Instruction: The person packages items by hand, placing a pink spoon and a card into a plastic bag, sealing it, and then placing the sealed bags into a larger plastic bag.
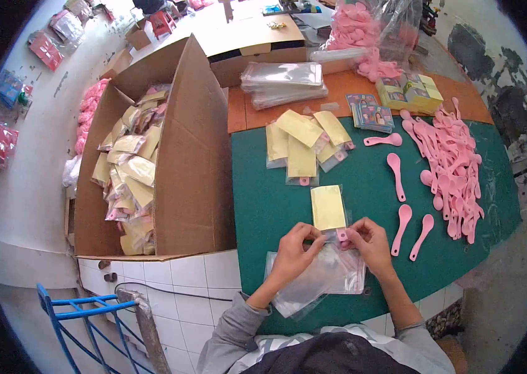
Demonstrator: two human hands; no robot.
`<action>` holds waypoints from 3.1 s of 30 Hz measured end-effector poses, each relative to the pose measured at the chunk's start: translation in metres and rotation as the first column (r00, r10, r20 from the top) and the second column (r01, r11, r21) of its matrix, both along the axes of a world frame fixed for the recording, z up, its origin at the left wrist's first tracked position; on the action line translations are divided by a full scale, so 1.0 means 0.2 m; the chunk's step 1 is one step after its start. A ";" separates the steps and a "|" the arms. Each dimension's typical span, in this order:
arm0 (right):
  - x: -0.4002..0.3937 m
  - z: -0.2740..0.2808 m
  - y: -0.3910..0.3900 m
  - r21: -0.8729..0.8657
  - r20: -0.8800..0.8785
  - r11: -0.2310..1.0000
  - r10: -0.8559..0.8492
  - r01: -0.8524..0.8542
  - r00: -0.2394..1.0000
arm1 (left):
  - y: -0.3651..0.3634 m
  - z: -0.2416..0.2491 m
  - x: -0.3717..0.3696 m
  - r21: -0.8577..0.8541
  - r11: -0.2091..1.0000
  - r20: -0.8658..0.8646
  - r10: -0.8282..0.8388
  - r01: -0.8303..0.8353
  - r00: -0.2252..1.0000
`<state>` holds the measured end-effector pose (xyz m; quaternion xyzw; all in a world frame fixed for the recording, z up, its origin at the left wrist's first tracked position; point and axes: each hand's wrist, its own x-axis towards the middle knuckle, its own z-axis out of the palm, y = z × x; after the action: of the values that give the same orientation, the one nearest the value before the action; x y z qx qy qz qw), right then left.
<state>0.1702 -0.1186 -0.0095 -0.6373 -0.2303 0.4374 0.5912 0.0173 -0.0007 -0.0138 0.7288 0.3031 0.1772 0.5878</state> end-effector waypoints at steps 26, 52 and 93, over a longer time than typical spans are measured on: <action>0.37 0.16 0.08 -0.152 0.981 0.947 0.110 0.283 0.159 | 0.48 0.12 0.25 0.765 0.602 0.153 0.173 -0.228 0.973; 0.19 0.20 0.05 0.200 0.538 0.973 -0.206 0.113 0.817 | 0.07 0.02 -0.02 -0.296 0.943 -0.023 -0.165 0.150 0.986; 0.39 0.28 0.35 0.298 0.691 0.736 0.273 -0.608 0.669 | 0.08 0.19 -0.02 -0.488 0.835 0.411 -0.039 0.256 0.911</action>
<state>0.2483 -0.0485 0.0465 -0.4844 -0.6656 0.2676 0.5008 0.0135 0.0155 0.0250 0.5097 0.1607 0.1792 0.8260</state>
